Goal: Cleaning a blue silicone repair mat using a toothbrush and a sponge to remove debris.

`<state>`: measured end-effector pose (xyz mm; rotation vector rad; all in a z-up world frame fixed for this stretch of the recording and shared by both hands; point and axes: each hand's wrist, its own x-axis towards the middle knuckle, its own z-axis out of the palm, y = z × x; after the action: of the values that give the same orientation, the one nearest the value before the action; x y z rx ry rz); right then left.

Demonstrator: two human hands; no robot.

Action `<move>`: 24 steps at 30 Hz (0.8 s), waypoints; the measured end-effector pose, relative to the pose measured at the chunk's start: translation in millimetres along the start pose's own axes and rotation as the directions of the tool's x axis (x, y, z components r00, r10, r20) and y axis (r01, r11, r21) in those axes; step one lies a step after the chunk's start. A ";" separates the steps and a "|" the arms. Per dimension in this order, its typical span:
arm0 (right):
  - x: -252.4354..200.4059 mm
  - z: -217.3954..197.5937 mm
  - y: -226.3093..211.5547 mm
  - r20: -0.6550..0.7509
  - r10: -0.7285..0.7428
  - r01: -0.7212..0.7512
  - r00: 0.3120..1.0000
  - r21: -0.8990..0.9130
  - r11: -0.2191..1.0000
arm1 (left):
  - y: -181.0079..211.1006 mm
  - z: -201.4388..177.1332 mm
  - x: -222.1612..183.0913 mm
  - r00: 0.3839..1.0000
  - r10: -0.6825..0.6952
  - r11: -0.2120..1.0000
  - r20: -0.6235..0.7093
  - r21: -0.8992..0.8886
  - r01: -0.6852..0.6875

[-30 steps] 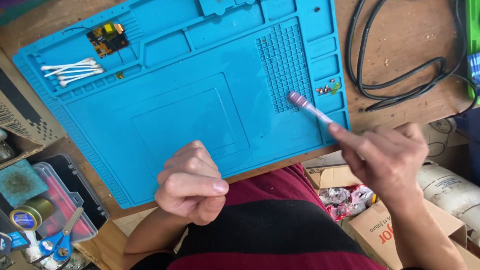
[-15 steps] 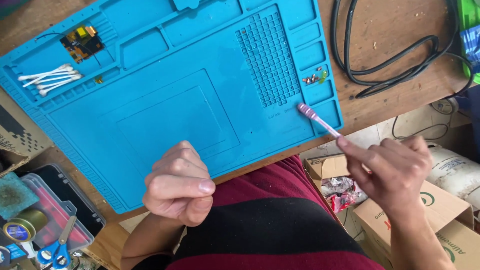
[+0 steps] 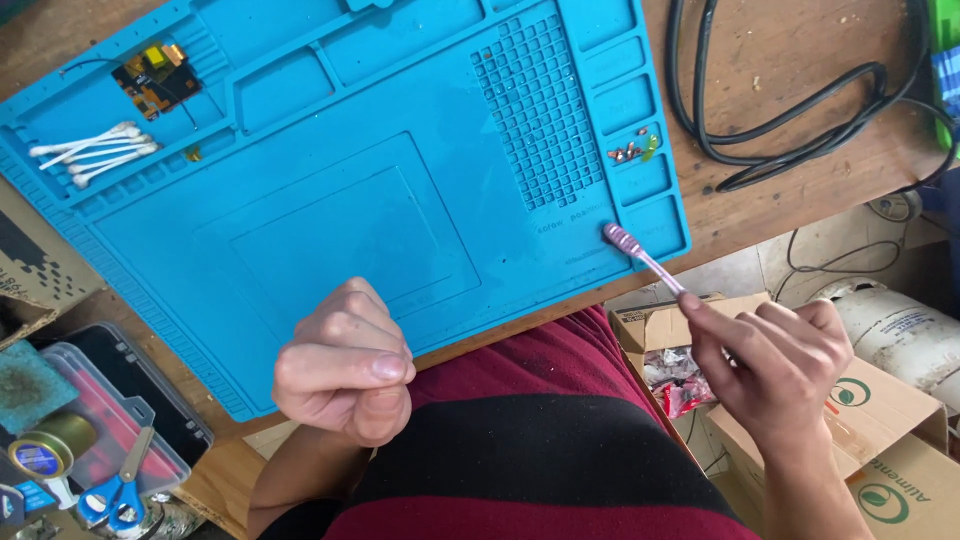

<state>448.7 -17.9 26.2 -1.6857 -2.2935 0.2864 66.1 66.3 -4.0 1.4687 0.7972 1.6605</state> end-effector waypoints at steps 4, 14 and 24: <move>34.8 8.4 -38.5 0.163 -0.099 0.044 0.982 0.315 0.948 | 0.4 3.7 0.1 0.997 0.023 0.999 -0.075 -0.022 -0.025; 59.9 19.3 -22.3 0.169 -0.356 0.320 0.919 0.208 0.924 | -4.0 -1.8 2.0 0.996 0.067 0.995 -0.051 -0.069 -0.070; 72.1 17.7 -2.8 0.086 -0.240 0.236 0.967 0.056 0.970 | -0.3 -15.7 -3.0 1.000 -0.014 0.997 0.013 -0.077 0.015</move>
<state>420.0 50.2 18.1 -1.3841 -2.5064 0.3680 50.7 64.4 -8.0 1.4154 0.7270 1.6522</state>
